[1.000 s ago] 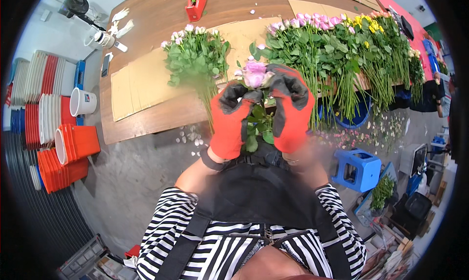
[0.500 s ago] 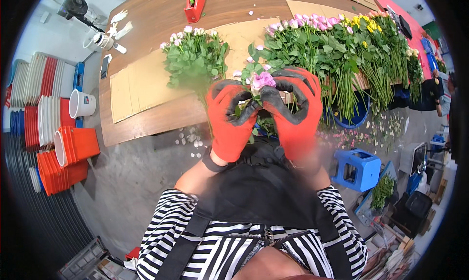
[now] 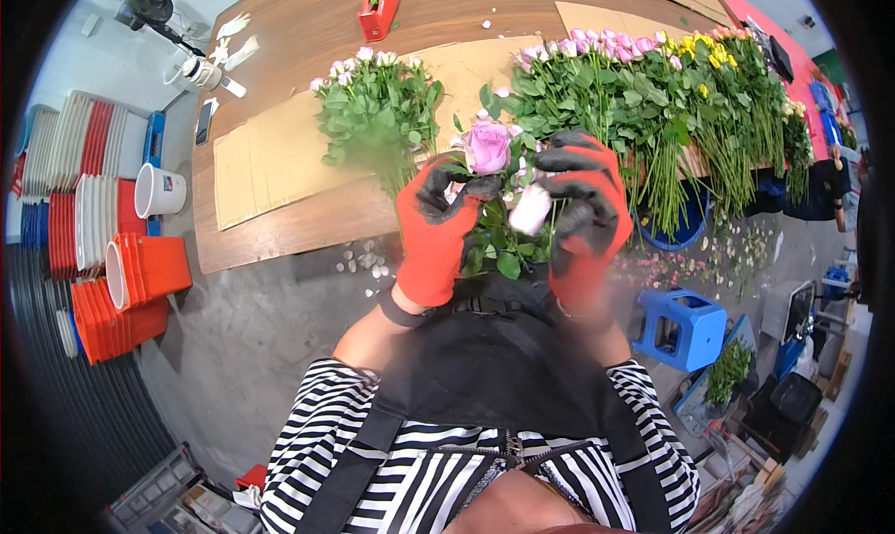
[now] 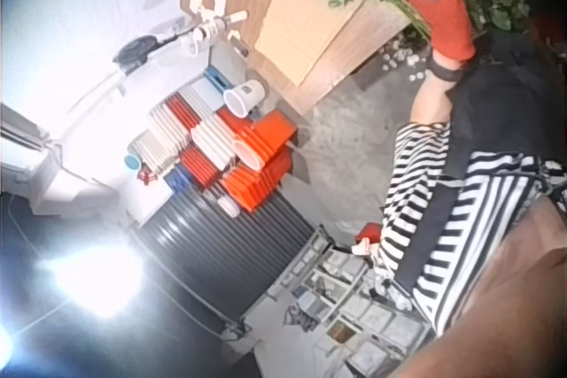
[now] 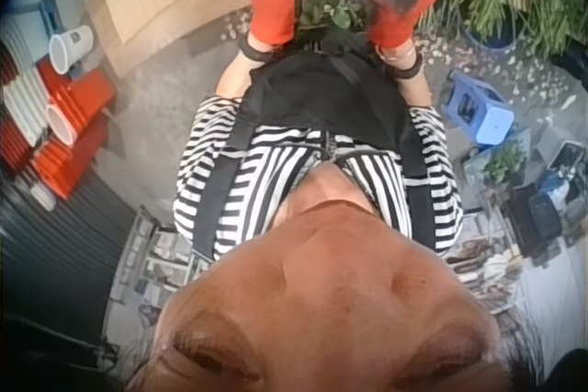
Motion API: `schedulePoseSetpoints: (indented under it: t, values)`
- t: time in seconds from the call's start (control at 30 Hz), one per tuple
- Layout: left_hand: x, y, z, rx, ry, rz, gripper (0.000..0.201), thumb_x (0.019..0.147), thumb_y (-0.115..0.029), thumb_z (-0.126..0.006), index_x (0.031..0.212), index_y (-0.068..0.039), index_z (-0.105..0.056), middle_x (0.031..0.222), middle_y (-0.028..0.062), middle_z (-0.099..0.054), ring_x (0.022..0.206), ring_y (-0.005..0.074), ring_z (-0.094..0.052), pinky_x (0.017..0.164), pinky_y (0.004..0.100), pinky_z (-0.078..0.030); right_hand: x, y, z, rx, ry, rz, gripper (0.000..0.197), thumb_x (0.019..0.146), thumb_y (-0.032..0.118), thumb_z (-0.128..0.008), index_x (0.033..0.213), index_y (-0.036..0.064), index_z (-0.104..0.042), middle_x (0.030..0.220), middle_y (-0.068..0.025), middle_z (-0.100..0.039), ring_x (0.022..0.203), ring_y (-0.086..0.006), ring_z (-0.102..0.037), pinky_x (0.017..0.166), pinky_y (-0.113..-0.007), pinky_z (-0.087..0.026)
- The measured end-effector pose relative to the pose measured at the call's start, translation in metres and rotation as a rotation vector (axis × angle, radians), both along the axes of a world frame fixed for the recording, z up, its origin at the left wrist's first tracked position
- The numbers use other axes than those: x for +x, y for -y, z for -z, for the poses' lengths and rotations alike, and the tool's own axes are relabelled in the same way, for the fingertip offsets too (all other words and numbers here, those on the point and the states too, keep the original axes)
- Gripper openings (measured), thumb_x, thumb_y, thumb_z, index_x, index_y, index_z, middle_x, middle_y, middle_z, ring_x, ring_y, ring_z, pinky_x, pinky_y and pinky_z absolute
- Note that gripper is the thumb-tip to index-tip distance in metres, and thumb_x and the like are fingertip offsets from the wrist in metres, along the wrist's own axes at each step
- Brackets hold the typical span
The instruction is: The person is preparing roses, stripping leaves and damaged petals, and trimming stems with clippers.
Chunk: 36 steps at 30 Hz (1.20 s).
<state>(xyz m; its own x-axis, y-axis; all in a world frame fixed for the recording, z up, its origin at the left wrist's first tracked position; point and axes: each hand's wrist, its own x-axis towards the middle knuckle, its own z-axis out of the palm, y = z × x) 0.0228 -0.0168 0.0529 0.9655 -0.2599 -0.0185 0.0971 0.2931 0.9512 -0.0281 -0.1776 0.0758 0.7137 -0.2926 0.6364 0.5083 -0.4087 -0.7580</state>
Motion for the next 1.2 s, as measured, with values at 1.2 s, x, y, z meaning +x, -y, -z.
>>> schedulePoseSetpoints:
  t: [1.2]
  values:
    - [0.009,0.007,0.012,0.176,0.275,0.116,0.009,0.084,0.0,-0.056,0.092,0.003,-0.059,0.083,0.0033,-0.059,0.078,0.0099,-0.053,0.072,0.0247,-0.045,0.017,-0.007,-0.028,-0.324,-0.093,0.193,0.031,0.064,0.008,-0.077,0.092,0.0089,-0.065,0.106,-0.0058,-0.061,0.112,-0.0304,-0.05,0.094,-0.043,-0.039]
